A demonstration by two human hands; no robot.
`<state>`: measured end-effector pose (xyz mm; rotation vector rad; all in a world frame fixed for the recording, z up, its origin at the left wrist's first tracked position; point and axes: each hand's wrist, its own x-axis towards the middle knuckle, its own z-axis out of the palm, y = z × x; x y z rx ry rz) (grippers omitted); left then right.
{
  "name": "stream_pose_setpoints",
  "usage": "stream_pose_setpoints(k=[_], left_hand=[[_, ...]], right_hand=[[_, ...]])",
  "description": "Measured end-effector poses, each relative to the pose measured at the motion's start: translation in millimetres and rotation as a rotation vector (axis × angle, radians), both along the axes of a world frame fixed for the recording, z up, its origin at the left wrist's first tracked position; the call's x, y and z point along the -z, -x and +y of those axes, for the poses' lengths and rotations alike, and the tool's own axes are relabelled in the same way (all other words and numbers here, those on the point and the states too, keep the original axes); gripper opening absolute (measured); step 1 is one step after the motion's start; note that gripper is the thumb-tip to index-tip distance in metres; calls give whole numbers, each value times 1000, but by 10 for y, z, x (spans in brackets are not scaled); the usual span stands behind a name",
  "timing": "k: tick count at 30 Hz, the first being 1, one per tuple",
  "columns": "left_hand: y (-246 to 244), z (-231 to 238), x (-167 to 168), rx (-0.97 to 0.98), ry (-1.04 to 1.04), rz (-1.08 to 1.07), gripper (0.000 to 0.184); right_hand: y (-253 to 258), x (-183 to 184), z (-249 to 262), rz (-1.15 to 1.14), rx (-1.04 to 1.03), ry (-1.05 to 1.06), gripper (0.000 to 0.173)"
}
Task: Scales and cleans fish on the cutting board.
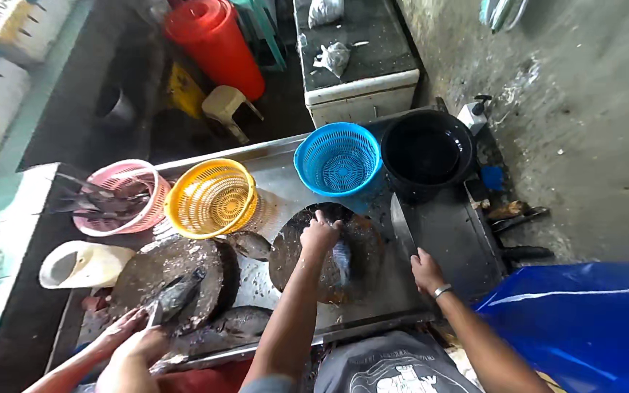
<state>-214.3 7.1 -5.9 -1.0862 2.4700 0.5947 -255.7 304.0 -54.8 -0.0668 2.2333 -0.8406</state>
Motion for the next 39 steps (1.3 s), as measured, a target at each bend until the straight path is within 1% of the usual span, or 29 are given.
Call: stream_pose_setpoints(k=[2, 3, 5, 7, 8, 10, 12, 13, 15, 18, 20, 21, 23, 24, 25, 26, 27, 28, 29, 30, 31, 32, 34, 35, 36, 37, 39], left_hand=[[101, -40, 394, 106, -111, 54, 83], [150, -37, 527, 165, -176, 82, 87], [213, 15, 666, 217, -275, 173, 94], [262, 31, 750, 179, -269, 259, 91], [280, 24, 775, 105, -234, 323, 86], [213, 17, 835, -126, -146, 453, 80], [206, -24, 877, -294, -81, 509, 81], [222, -45, 878, -326, -64, 501, 84], [258, -114, 883, -321, -32, 454, 89], [321, -245, 903, -265, -57, 454, 80], [243, -199, 913, -240, -79, 470, 77], [145, -133, 911, -238, -95, 484, 77], [-65, 3, 903, -229, -139, 503, 79], [-135, 61, 912, -227, -161, 504, 80], [-179, 95, 914, -222, -186, 503, 81], [-214, 112, 921, -213, -205, 504, 81], [-236, 114, 933, -208, -221, 510, 81], [-244, 100, 940, -202, -228, 513, 82], [-248, 86, 942, -199, -231, 511, 82], [-248, 89, 941, -200, -229, 507, 82], [-241, 97, 937, -207, -222, 510, 82], [-233, 101, 933, -223, -224, 520, 82], [-312, 159, 963, -258, -239, 537, 83], [-312, 173, 960, -262, -236, 542, 83], [-289, 174, 945, -265, -234, 547, 83], [-286, 171, 933, -270, -237, 547, 84], [-326, 179, 946, -279, -245, 542, 84]], right_hand=[[-119, -3, 64, -12, -24, 49, 52], [-180, 8, 92, -83, -44, 61, 52], [-294, 129, 152, -240, -39, 79, 50], [-340, 201, 179, -251, -36, 92, 50], [-309, 168, 144, -214, -62, 86, 51], [-260, 35, 6, -99, -134, 80, 51], [-81, -218, -223, 32, -205, 104, 50], [24, -336, -351, 85, -229, 127, 49], [197, -548, -599, 182, -252, 178, 44], [354, -840, -847, 322, -224, 279, 37], [376, -987, -938, 495, -203, 372, 32], [369, -1048, -978, 587, -194, 432, 33], [328, -1120, -1084, 741, -174, 548, 35], [296, -1094, -1130, 780, -167, 591, 36], [243, -991, -1159, 797, -168, 613, 37], [158, -796, -1146, 786, -188, 592, 39], [52, -537, -1087, 733, -237, 499, 40], [-43, -277, -1010, 602, -313, 336, 41], [-93, -89, -953, 403, -401, 129, 41], [-93, -10, -921, 233, -455, -22, 42], [-66, -46, -906, 166, -467, -94, 42], [-39, -169, -899, 200, -460, -103, 42], [-117, -389, -852, 442, -386, 32, 42], [-137, -399, -855, 598, -341, 146, 41], [-133, -335, -875, 709, -320, 229, 41], [-147, -237, -881, 688, -353, 208, 42], [-126, -143, -917, 291, -529, -79, 44]])
